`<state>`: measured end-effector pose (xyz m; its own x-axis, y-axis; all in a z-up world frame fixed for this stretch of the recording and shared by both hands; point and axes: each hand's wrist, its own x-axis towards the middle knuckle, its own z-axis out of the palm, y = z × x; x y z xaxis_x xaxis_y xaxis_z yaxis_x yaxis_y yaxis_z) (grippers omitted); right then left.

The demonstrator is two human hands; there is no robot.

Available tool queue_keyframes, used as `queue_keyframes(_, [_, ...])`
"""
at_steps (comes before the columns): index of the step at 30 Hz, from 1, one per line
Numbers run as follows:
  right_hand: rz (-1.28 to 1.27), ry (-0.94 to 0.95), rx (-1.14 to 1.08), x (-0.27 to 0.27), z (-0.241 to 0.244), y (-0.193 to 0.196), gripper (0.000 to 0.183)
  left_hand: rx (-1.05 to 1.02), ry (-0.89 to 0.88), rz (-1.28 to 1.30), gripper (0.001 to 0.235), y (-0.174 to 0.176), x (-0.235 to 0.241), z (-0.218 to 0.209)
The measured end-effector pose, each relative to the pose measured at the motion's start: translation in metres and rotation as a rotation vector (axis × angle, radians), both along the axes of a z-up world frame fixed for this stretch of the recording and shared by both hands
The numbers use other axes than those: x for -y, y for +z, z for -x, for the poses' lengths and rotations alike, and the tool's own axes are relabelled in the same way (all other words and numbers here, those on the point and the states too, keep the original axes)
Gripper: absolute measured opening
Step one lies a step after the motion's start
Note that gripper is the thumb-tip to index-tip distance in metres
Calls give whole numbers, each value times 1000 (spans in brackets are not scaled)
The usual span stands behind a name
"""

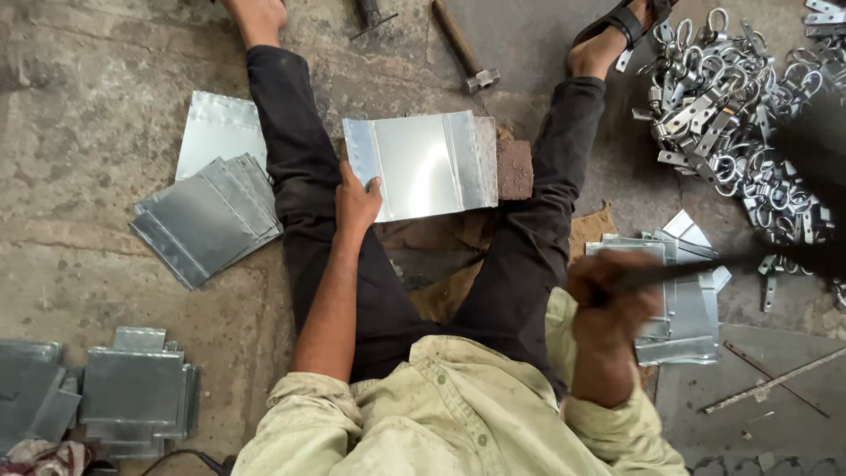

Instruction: The person straightens metal sheets by placing them on a stone block and striking them with a hammer, handling them one at a time and flipping them to work on different sides.

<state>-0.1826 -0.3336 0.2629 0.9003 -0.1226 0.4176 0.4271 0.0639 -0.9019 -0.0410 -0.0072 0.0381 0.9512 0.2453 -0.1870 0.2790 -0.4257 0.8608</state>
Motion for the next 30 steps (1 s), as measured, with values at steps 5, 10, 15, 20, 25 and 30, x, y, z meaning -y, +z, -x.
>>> queue_keyframes(5, [-24, -166, 190, 5, -3, -110, 44, -29, 30, -51, 62, -6, 3, 0])
queue_keyframes(10, [854, -144, -483, -5, 2, -219, 31, 61, 20, -18, 62, -10, 1, 0])
queue_keyframes(15, [213, -60, -921, -20, -14, -120, 35, 86, 4, -40, 54, -5, -2, 1])
queue_keyframes(20, [-76, -92, -460, -4, -13, -13, 42, 105, 18, -19, 48, -3, 1, 6])
queue_keyframes(25, [-163, -15, 264, -11, -21, -20, 46, 75, 20, -13, 46, 6, 4, 6])
queue_keyframes(30, [504, -144, -256, -32, -13, -147, 30, 52, 9, 7, 46, 3, 2, 10])
